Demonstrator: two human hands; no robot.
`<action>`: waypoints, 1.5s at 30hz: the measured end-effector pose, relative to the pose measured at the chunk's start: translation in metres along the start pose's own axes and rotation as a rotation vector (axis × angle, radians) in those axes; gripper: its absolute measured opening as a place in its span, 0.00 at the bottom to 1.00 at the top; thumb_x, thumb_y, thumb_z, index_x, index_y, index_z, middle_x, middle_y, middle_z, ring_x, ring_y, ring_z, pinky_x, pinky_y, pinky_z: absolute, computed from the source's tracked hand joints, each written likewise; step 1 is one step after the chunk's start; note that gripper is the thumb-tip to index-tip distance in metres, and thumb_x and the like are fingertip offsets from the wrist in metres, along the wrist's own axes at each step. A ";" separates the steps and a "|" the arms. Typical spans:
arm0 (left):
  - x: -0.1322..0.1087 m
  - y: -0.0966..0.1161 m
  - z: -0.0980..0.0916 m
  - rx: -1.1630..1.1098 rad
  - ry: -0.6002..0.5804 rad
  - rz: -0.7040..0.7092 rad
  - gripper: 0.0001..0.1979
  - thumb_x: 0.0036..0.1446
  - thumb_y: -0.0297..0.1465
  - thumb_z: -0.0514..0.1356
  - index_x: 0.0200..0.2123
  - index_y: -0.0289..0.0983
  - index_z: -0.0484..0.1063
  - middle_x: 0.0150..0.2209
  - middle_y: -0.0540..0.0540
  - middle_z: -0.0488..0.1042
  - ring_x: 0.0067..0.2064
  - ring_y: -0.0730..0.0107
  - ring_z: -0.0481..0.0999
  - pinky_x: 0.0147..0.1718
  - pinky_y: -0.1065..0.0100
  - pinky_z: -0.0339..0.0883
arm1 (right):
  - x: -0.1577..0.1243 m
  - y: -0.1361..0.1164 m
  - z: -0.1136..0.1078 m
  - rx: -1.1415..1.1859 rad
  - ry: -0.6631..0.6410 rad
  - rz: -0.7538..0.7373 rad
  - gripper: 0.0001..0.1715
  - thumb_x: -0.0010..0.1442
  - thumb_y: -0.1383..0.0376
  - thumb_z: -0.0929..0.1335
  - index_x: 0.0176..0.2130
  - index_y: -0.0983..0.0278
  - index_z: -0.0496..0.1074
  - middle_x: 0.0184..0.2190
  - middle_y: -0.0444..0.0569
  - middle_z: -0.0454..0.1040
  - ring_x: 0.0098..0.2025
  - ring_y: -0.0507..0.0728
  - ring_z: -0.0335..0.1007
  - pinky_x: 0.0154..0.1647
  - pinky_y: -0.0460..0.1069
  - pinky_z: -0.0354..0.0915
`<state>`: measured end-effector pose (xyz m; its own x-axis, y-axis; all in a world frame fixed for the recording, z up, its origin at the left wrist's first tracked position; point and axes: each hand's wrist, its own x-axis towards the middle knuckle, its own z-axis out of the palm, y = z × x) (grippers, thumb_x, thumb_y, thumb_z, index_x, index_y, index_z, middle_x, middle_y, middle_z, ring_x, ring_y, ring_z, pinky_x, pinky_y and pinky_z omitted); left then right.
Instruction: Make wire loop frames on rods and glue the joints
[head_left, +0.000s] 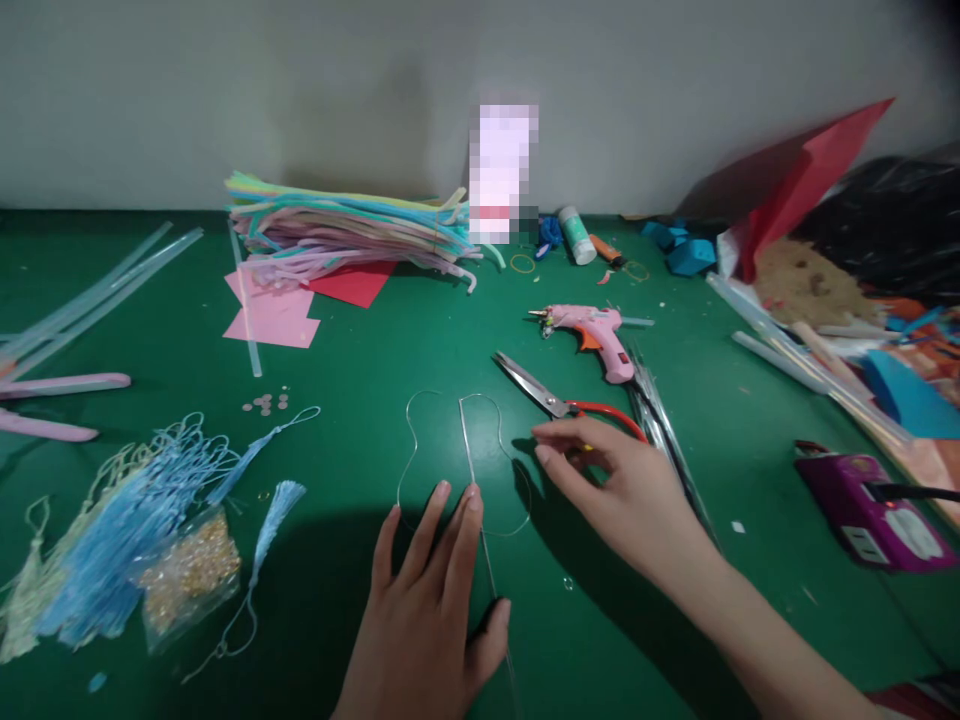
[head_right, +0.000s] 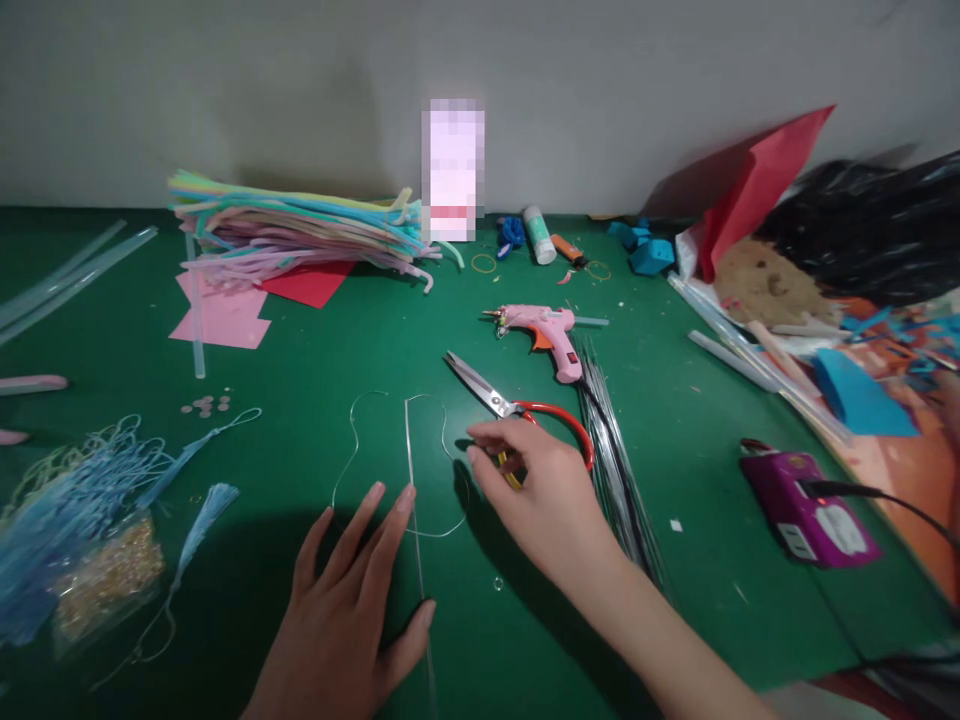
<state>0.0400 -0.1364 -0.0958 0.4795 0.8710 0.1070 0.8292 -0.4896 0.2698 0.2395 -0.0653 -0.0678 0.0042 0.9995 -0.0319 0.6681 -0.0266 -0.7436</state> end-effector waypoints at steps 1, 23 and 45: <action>0.000 0.000 0.000 0.000 0.000 0.001 0.31 0.60 0.31 0.53 0.66 0.33 0.52 0.65 0.48 0.60 0.68 0.58 0.49 0.64 0.54 0.33 | -0.008 0.001 0.001 -0.052 0.007 -0.067 0.09 0.59 0.63 0.68 0.41 0.60 0.75 0.38 0.49 0.77 0.40 0.57 0.74 0.42 0.54 0.72; -0.002 -0.002 0.000 0.071 -0.057 0.015 0.33 0.62 0.33 0.52 0.68 0.33 0.45 0.67 0.47 0.54 0.69 0.55 0.45 0.61 0.50 0.40 | -0.034 0.012 0.022 -0.227 -0.092 -0.607 0.08 0.59 0.69 0.68 0.38 0.60 0.76 0.53 0.53 0.70 0.63 0.67 0.54 0.57 0.66 0.61; -0.002 -0.002 0.001 0.041 -0.052 0.002 0.34 0.62 0.33 0.52 0.68 0.34 0.45 0.66 0.43 0.58 0.67 0.52 0.51 0.60 0.49 0.45 | -0.030 0.015 0.018 -0.208 -0.101 -0.610 0.13 0.58 0.70 0.67 0.42 0.58 0.76 0.52 0.53 0.71 0.62 0.66 0.56 0.56 0.66 0.63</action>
<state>0.0374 -0.1369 -0.0978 0.4944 0.8674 0.0570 0.8389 -0.4933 0.2302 0.2363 -0.0964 -0.0902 -0.4846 0.8270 0.2852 0.6586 0.5595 -0.5033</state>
